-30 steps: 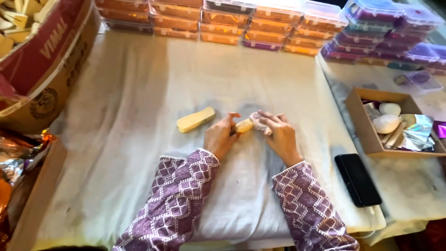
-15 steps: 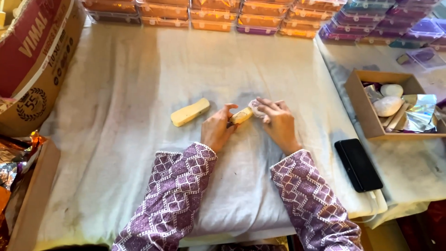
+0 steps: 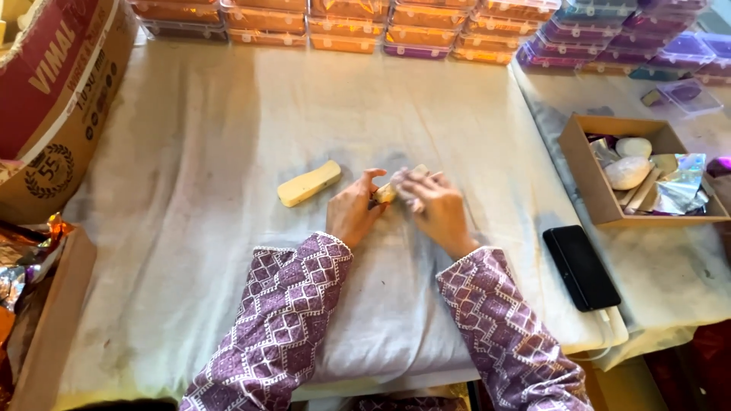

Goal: Cleaning and wrapping wooden blocks in foil and decorative orange paper.

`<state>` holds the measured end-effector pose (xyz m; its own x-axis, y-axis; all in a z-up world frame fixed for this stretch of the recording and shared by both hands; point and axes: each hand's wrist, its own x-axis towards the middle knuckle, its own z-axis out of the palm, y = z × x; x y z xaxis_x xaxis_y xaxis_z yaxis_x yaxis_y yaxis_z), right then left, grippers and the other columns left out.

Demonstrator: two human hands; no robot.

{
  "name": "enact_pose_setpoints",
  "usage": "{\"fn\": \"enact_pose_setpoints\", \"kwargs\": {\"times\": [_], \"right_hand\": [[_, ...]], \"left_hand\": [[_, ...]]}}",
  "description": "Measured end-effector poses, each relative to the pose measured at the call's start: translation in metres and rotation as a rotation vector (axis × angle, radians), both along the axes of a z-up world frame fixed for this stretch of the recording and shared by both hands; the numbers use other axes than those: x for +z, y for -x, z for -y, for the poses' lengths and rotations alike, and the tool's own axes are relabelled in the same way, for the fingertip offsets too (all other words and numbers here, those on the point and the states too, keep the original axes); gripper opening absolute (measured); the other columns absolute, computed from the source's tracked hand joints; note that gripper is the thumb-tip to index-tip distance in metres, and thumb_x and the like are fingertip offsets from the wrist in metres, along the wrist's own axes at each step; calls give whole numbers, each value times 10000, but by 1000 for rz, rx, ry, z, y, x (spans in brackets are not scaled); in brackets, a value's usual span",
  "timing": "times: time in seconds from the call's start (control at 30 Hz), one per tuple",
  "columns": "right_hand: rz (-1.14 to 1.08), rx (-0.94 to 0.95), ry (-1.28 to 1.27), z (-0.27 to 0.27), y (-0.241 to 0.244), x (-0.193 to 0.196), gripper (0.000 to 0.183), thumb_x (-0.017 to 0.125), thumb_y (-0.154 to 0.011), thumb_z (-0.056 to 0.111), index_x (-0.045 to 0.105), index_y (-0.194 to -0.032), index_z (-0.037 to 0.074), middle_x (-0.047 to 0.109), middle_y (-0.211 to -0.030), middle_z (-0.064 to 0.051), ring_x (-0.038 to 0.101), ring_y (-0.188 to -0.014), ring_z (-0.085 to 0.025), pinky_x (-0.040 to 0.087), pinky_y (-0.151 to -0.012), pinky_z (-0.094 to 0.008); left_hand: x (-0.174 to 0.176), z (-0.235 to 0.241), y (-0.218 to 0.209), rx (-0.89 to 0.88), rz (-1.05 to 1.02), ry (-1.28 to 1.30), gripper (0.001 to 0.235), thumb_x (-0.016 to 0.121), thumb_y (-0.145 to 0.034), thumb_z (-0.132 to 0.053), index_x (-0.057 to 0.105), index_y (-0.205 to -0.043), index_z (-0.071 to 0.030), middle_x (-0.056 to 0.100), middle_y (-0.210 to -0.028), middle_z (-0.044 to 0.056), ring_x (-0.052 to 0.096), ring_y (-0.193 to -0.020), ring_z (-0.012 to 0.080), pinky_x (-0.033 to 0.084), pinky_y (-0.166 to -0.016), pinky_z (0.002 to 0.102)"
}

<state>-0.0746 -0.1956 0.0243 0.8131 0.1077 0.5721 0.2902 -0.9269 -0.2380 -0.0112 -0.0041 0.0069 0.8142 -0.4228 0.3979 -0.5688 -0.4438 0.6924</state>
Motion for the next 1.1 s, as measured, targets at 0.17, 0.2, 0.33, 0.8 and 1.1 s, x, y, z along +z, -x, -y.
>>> {"fn": "enact_pose_setpoints", "kwargs": {"times": [0.17, 0.2, 0.33, 0.8, 1.1], "right_hand": [[-18, 234, -57, -21, 3, 17, 413, 708, -718, 44, 759, -1125, 87, 711, -1281, -33, 633, -957, -310, 551, -877, -400], [-1, 172, -44, -8, -1, 10, 383, 695, -747, 31, 756, -1119, 98, 713, -1292, -27, 640, -988, -304, 553, -900, -401], [-23, -31, -100, 23, -3, 7, 375, 686, -751, 33, 746, -1114, 101, 723, -1329, -12, 635, -985, -307, 562, -881, -385], [61, -13, 121, 19, -7, 1, 373, 713, -819, 66, 774, -1176, 156, 701, -1344, -17, 647, -1104, -266, 541, -934, -394], [34, 267, 26, -8, -2, 1, 367, 750, -759, 98, 767, -1123, 147, 710, -1280, -29, 653, -1114, -295, 556, -951, -406]], "left_hand": [[-4, -4, -1, 17, 28, -15, 621, 802, -790, -125, 546, -1352, -190, 731, -969, 55, 723, -893, 269, 564, -739, 417], [-4, -3, -1, 11, 37, -4, 616, 808, -791, -141, 544, -1346, -187, 733, -982, 53, 723, -894, 272, 563, -736, 418], [-5, 1, -1, -12, 32, 9, 609, 823, -802, -194, 532, -1337, -184, 738, -988, 43, 725, -884, 272, 559, -727, 418], [-3, -1, -2, -19, 33, 3, 605, 808, -811, -196, 519, -1343, -194, 747, -1021, 70, 728, -907, 296, 561, -738, 428], [-12, -2, -6, 13, 112, -41, 582, 763, -859, -120, 522, -1382, -205, 745, -1076, 64, 733, -936, 288, 566, -742, 420]]}}
